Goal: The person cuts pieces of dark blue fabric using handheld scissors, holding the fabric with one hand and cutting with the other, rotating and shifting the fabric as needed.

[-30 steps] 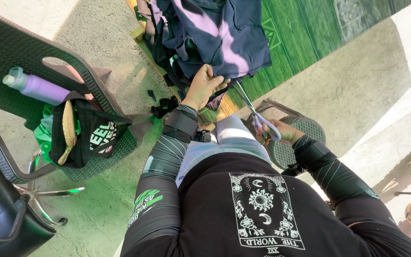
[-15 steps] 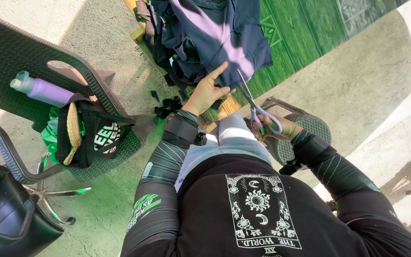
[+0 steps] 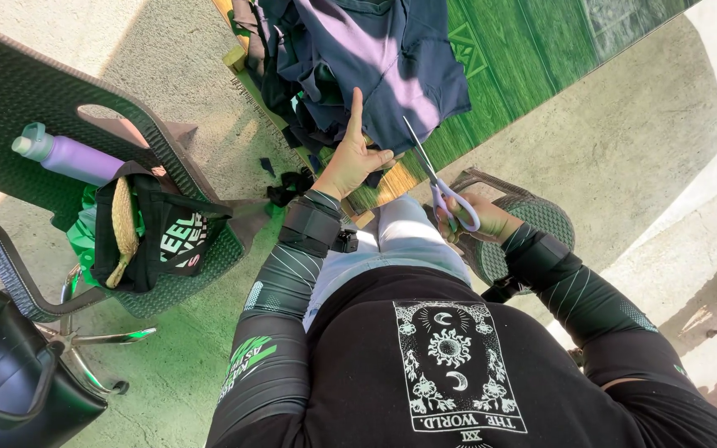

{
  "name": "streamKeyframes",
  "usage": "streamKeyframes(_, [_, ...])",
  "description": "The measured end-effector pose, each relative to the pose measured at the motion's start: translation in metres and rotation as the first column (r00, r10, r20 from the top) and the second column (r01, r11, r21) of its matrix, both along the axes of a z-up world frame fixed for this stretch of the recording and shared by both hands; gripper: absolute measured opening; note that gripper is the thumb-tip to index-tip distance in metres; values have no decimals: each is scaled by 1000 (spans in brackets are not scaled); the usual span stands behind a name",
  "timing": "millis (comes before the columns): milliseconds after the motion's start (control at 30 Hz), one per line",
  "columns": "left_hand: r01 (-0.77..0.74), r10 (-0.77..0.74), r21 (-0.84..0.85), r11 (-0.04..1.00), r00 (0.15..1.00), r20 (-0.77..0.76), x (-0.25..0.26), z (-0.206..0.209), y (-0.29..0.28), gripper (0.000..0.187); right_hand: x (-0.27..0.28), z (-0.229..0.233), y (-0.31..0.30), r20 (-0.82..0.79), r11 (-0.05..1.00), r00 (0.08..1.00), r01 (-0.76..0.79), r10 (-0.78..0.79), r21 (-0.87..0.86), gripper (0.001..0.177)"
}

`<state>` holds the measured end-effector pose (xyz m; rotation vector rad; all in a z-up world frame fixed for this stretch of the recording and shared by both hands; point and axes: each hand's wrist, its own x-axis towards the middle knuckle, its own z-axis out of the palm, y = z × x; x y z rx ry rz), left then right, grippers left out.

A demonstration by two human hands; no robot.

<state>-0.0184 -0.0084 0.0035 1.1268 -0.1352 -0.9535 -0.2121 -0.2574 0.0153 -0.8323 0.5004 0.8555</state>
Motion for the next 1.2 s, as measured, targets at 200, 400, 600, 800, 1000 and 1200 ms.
streamKeyframes(200, [-119,121,23,993,960,-252,-8,-26,-1,117,-2,-1,1,-21,998,1000,0,-2,-62,54])
streamKeyframes(400, [-255,251,25,967,963,95,-11,-13,-25,118,-3,-3,1,34,999,999,-5,6,-40,56])
streamKeyframes(600, [-180,142,118,977,951,275,-11,-9,-29,118,0,1,0,-3,999,999,51,-51,11,52])
streamKeyframes(800, [-170,157,50,984,967,198,-7,-7,-31,116,-1,1,-1,66,999,997,45,-46,25,51])
streamKeyframes(1000, [-196,174,55,979,946,272,-10,-8,-39,121,-5,2,-7,36,997,997,70,-69,-14,50])
streamKeyframes(1200, [-178,177,-6,984,970,169,-9,-3,-39,127,-9,-1,-15,40,985,995,-83,90,-154,51])
